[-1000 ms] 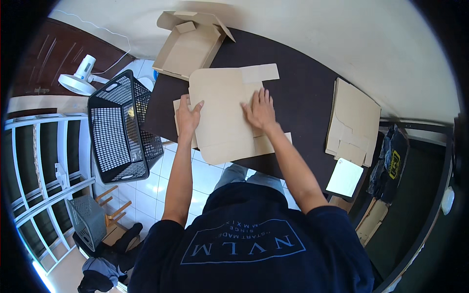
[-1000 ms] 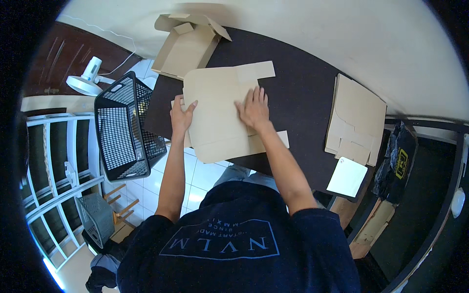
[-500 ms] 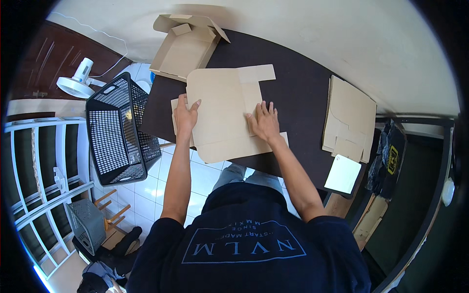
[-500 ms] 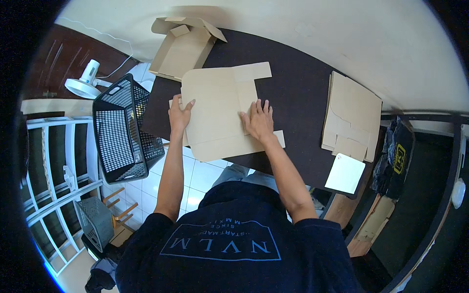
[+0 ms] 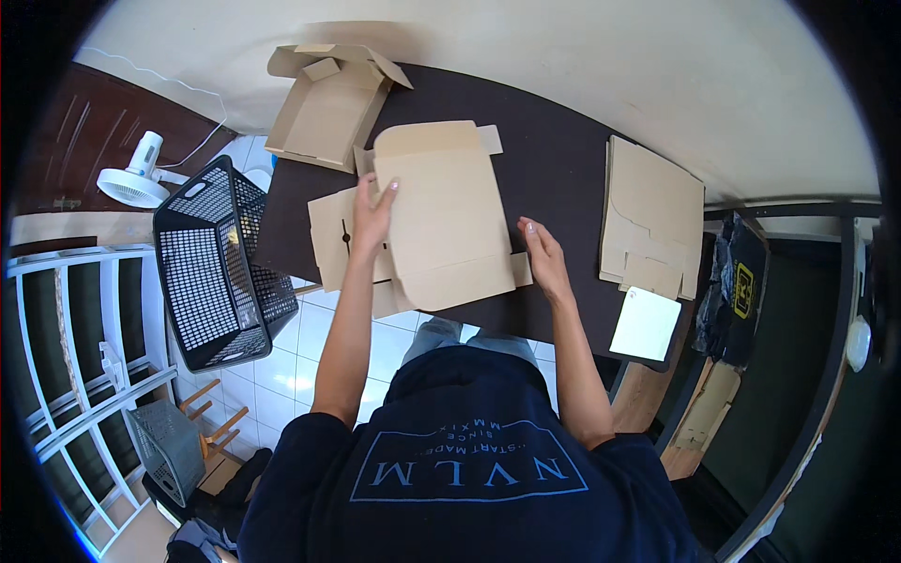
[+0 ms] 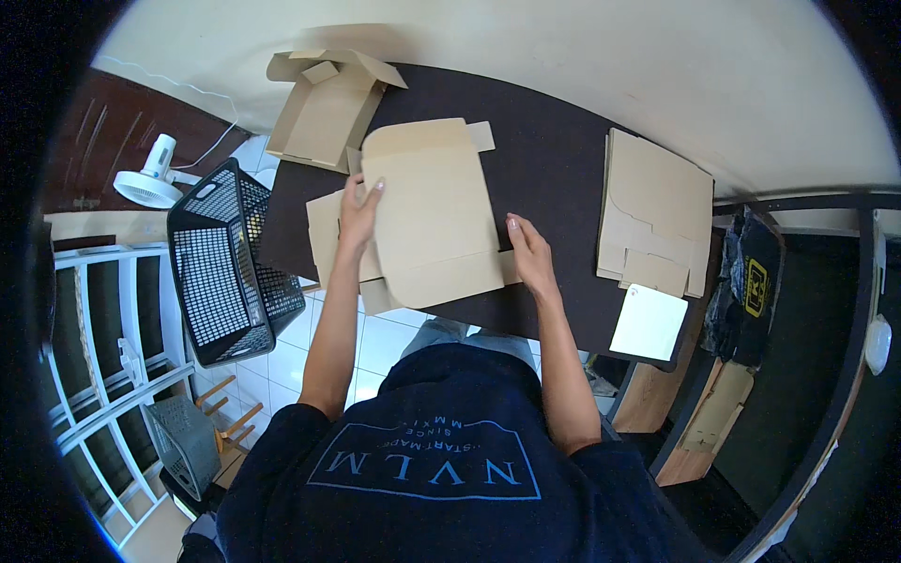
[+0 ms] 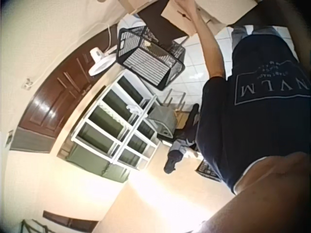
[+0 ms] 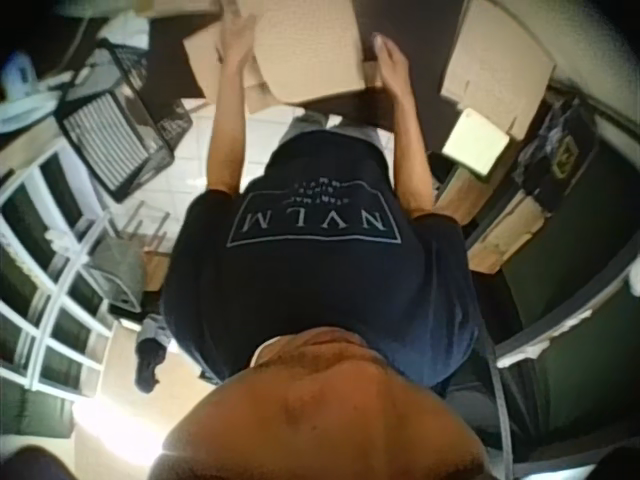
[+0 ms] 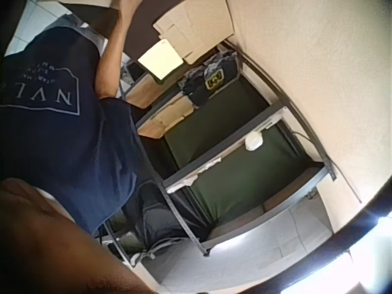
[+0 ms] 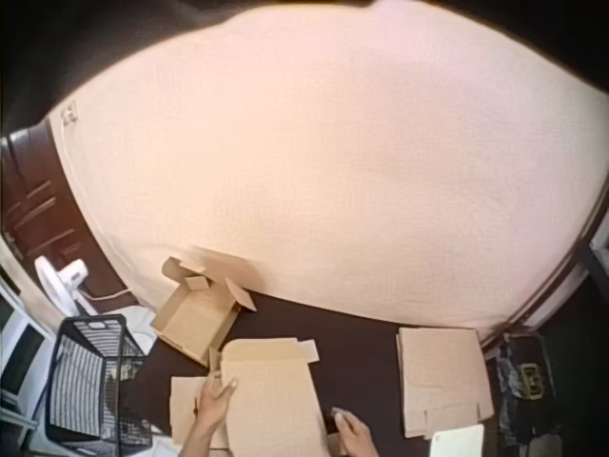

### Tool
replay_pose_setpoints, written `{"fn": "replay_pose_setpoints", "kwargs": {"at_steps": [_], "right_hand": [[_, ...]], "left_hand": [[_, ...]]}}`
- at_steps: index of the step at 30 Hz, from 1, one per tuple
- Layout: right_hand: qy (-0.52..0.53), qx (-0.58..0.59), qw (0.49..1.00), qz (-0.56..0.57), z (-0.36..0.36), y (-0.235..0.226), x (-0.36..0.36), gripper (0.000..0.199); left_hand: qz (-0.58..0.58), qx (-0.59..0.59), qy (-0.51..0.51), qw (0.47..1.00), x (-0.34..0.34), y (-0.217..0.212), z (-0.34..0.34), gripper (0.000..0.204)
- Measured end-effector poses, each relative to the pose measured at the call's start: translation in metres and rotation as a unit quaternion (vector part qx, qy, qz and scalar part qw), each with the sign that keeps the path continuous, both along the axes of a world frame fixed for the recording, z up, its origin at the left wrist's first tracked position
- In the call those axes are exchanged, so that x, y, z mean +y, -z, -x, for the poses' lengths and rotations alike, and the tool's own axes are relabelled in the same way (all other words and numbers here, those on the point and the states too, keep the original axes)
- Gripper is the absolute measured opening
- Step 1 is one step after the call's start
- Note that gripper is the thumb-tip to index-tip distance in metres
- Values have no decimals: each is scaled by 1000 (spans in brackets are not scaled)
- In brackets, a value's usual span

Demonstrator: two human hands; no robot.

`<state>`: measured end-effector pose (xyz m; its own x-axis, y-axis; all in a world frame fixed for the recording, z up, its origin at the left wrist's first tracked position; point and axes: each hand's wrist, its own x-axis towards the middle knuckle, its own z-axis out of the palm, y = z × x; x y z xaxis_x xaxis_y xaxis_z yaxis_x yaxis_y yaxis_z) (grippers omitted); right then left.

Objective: The person assembles storage boxes by folding flat cardboard templates by hand.

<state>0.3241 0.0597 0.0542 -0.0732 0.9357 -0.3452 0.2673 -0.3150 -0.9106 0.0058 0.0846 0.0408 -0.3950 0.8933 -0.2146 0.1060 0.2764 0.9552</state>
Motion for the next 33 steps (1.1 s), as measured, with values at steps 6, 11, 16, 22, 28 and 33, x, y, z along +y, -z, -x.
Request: {"fn": "replay_pose_setpoints", "kwargs": {"at_steps": [6,11,16,22,28,33], "right_hand": [[-36,-177,978,-104,-9,-31,-24,83],[-221,-306,910,-174,11,-55,-54,113],[-111,-205,944,-232,-4,-33,-59,76],[137,-162,959,-188,-70,-15,-25,22],[264,41,961,76,-139,32,19,35],[258,14,964,56,-145,27,53,34]], "left_hand": [[136,196,82,968,22,31,-54,65],[59,21,42,997,27,-4,-70,70],[42,-247,72,965,24,-85,-122,60],[-2,-113,-2,994,-9,-47,-102,39],[192,541,-237,784,-83,31,8,51],[256,329,-197,887,-118,52,78,83]]}}
